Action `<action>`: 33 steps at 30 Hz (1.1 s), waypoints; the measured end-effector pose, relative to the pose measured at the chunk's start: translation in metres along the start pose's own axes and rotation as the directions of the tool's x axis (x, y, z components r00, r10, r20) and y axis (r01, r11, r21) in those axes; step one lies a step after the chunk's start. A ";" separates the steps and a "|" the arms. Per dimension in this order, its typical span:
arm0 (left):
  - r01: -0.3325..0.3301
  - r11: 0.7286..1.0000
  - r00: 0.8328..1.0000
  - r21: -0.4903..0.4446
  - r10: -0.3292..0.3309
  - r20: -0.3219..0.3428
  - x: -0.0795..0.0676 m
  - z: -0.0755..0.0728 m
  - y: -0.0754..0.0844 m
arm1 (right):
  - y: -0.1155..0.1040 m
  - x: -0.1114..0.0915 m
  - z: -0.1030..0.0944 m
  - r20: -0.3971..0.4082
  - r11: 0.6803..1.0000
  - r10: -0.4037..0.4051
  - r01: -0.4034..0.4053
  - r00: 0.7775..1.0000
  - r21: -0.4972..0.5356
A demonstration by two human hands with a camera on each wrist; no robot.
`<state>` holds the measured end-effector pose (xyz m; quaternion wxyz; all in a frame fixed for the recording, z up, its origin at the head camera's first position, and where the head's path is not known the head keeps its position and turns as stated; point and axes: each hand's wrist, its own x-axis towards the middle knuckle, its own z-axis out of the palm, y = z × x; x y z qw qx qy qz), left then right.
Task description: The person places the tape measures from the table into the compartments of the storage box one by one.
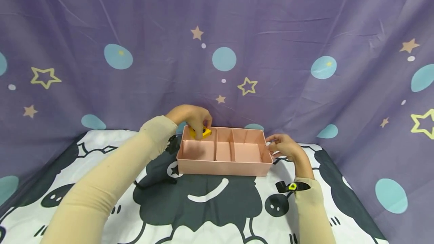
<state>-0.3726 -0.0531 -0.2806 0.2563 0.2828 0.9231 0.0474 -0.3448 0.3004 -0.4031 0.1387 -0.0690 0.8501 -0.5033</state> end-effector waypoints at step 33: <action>0.101 0.994 0.994 -0.038 -0.102 -0.032 0.040 0.002 -0.004 | 0.002 0.007 0.000 -0.024 0.999 0.033 -0.032 0.999 0.033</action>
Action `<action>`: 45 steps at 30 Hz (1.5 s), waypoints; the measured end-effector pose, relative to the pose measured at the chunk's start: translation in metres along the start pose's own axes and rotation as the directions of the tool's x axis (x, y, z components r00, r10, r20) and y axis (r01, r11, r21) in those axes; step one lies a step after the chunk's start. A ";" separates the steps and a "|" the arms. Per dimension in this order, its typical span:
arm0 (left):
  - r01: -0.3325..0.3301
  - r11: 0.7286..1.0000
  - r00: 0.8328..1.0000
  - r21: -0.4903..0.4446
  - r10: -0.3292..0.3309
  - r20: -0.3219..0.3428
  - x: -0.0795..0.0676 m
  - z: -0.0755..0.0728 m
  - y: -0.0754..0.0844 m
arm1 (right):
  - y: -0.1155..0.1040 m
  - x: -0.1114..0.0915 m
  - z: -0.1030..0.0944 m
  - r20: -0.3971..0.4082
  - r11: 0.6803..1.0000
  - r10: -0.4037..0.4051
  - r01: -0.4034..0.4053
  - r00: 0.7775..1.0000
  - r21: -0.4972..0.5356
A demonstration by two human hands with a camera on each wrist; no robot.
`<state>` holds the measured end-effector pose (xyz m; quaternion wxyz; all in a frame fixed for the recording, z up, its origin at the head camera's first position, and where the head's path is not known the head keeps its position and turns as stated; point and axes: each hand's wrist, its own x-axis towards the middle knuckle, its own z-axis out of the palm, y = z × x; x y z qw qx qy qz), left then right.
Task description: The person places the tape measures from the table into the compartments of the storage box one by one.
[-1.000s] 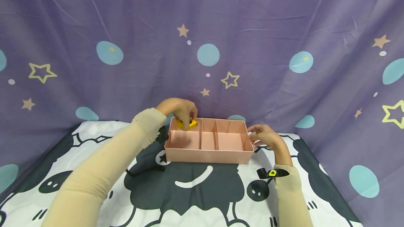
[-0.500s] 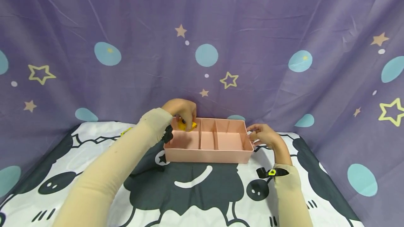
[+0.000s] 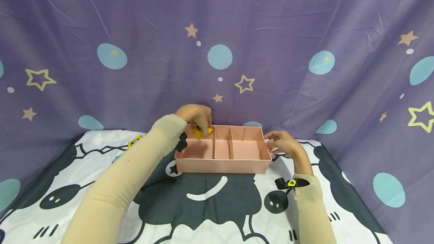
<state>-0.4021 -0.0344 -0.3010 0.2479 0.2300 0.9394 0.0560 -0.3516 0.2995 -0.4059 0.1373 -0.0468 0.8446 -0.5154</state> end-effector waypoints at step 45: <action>0.159 0.986 0.985 0.040 -0.161 0.067 0.018 0.015 0.000 | 0.003 -0.002 -0.002 0.018 0.999 -0.003 0.003 1.000 0.040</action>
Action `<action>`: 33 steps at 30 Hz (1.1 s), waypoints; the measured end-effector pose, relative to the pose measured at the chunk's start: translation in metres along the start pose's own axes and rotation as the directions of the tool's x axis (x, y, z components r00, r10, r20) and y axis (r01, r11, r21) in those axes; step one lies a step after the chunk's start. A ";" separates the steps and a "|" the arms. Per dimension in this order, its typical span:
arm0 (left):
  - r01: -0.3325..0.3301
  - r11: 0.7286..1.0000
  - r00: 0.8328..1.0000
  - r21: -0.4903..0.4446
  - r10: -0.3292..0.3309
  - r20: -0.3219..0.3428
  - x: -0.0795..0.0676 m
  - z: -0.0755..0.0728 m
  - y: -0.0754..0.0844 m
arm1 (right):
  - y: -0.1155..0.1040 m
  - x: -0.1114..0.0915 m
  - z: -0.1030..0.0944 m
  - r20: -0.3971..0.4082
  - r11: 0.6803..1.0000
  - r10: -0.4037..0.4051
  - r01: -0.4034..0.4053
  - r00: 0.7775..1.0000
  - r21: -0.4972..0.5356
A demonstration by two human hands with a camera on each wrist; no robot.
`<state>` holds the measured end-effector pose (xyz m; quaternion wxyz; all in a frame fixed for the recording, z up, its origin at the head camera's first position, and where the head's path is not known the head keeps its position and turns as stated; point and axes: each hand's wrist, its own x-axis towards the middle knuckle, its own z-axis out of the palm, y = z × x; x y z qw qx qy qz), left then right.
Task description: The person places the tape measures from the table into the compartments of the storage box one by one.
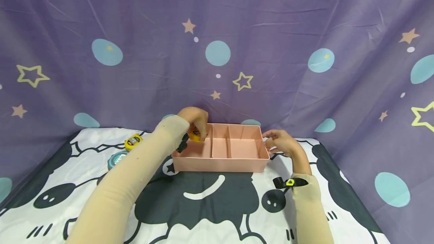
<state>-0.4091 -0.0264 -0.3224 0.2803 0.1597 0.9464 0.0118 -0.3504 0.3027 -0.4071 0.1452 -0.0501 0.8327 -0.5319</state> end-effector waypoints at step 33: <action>0.040 0.998 0.999 0.046 -0.040 0.010 0.021 0.014 0.000 | -0.005 0.002 -0.002 -0.001 1.000 0.006 -0.006 1.000 -0.020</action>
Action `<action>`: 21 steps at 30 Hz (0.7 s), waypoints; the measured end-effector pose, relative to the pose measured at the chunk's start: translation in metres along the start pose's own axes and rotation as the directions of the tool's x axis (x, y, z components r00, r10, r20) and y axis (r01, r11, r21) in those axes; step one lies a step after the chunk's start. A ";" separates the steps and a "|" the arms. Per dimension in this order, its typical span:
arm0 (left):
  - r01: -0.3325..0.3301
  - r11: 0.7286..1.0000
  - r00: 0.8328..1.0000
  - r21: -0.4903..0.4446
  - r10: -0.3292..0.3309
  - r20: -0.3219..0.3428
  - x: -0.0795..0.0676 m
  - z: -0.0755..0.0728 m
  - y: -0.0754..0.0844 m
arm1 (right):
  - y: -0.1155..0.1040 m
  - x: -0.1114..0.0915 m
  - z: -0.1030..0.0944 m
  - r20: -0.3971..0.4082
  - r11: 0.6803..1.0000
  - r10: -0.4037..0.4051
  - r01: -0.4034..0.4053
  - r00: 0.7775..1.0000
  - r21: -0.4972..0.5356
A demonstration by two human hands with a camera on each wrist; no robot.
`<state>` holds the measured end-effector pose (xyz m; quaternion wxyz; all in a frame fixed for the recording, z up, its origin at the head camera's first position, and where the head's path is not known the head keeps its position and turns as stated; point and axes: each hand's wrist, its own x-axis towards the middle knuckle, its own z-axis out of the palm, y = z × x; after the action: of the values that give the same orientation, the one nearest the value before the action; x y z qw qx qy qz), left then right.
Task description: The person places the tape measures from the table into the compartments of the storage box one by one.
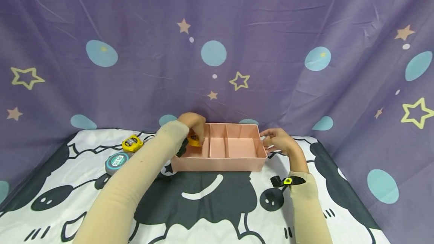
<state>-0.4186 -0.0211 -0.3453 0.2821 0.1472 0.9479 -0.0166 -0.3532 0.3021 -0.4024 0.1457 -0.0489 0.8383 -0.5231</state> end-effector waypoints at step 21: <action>0.026 0.997 0.997 -0.073 -0.030 -0.064 0.015 0.016 -0.007 | 0.003 0.006 0.000 -0.015 1.000 -0.012 0.011 1.000 -0.019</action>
<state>-0.4241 -0.0260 -0.3674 0.2558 0.1241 0.9586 0.0184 -0.3589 0.3018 -0.4068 0.1358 -0.0510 0.8442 -0.5161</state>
